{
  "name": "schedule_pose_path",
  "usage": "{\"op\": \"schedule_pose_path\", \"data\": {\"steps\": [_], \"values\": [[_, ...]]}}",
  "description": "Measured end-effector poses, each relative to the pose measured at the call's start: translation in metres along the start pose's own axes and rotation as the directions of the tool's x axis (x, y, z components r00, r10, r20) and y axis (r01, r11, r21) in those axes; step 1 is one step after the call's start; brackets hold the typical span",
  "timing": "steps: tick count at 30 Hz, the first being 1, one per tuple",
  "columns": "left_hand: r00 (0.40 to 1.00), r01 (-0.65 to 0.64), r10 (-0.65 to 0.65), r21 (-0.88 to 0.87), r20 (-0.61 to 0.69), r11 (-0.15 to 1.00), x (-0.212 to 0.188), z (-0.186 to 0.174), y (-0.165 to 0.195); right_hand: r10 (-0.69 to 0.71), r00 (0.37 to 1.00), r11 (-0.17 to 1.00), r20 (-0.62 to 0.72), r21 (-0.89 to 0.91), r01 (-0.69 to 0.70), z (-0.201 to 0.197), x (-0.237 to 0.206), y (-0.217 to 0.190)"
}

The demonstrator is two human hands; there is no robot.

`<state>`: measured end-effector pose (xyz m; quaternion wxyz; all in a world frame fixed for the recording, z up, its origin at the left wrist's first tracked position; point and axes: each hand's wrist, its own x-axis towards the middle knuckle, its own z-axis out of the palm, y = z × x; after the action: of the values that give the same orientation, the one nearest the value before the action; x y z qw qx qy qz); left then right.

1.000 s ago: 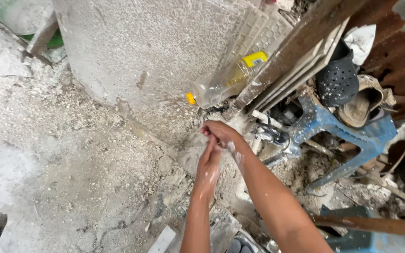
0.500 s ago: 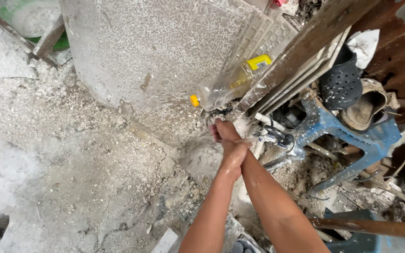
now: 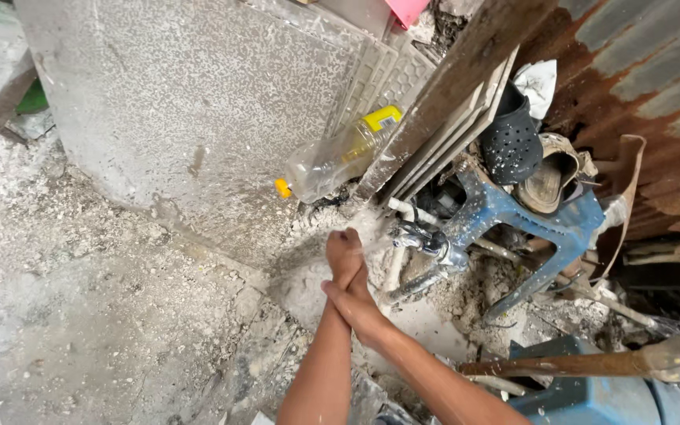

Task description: The person wets a bundle of white fiberglass strands in a bucket of water, then lays and spreads the strands along the channel of a long plaster cornice mold. They then scoop plaster slurry with a small trowel and spread it over the fibers, smoothing the surface by hand along the mold.

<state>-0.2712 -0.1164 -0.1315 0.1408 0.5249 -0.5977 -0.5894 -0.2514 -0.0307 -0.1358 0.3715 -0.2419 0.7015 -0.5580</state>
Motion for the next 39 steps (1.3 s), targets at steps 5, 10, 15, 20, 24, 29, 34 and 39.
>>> {"op": "schedule_pose_path", "data": {"steps": [5,10,15,20,24,29,34,39], "values": [[0.920,-0.283,0.374,-0.463,0.115,0.840,-0.037,-0.029,-0.014,0.542,0.830,0.783,0.130,0.280,-0.555,-0.010,0.057,-0.022],[0.940,-0.147,0.085,0.166,0.332,0.975,-0.099,-0.078,0.035,0.330,0.943,0.909,0.040,0.257,-0.329,-0.026,0.080,-0.038],[0.632,-0.759,0.773,0.253,0.064,0.600,-0.130,-0.084,0.123,-0.085,0.937,0.494,0.340,0.831,-0.256,-0.026,0.049,-0.022],[0.750,-0.659,0.654,0.202,0.098,0.725,-0.167,-0.065,0.141,0.071,0.849,0.467,0.523,0.735,-0.492,-0.037,0.031,-0.019],[0.798,-0.601,0.561,0.246,0.220,0.760,-0.196,-0.061,0.143,0.202,0.835,0.566,0.512,0.635,-0.526,-0.045,-0.017,-0.052],[0.817,-0.415,0.522,0.378,-0.245,0.828,-0.225,-0.140,0.150,0.440,0.839,0.722,0.321,0.429,-0.543,-0.028,-0.083,-0.164],[0.973,-0.045,-0.035,-0.335,-0.229,0.941,-0.279,-0.309,0.169,0.447,0.796,0.824,0.408,0.159,-0.544,0.100,-0.130,-0.298],[0.976,0.215,-0.133,-0.820,0.170,0.531,-0.332,-0.518,0.206,0.492,0.559,0.474,0.668,0.334,-0.815,0.274,-0.193,-0.450]]}}
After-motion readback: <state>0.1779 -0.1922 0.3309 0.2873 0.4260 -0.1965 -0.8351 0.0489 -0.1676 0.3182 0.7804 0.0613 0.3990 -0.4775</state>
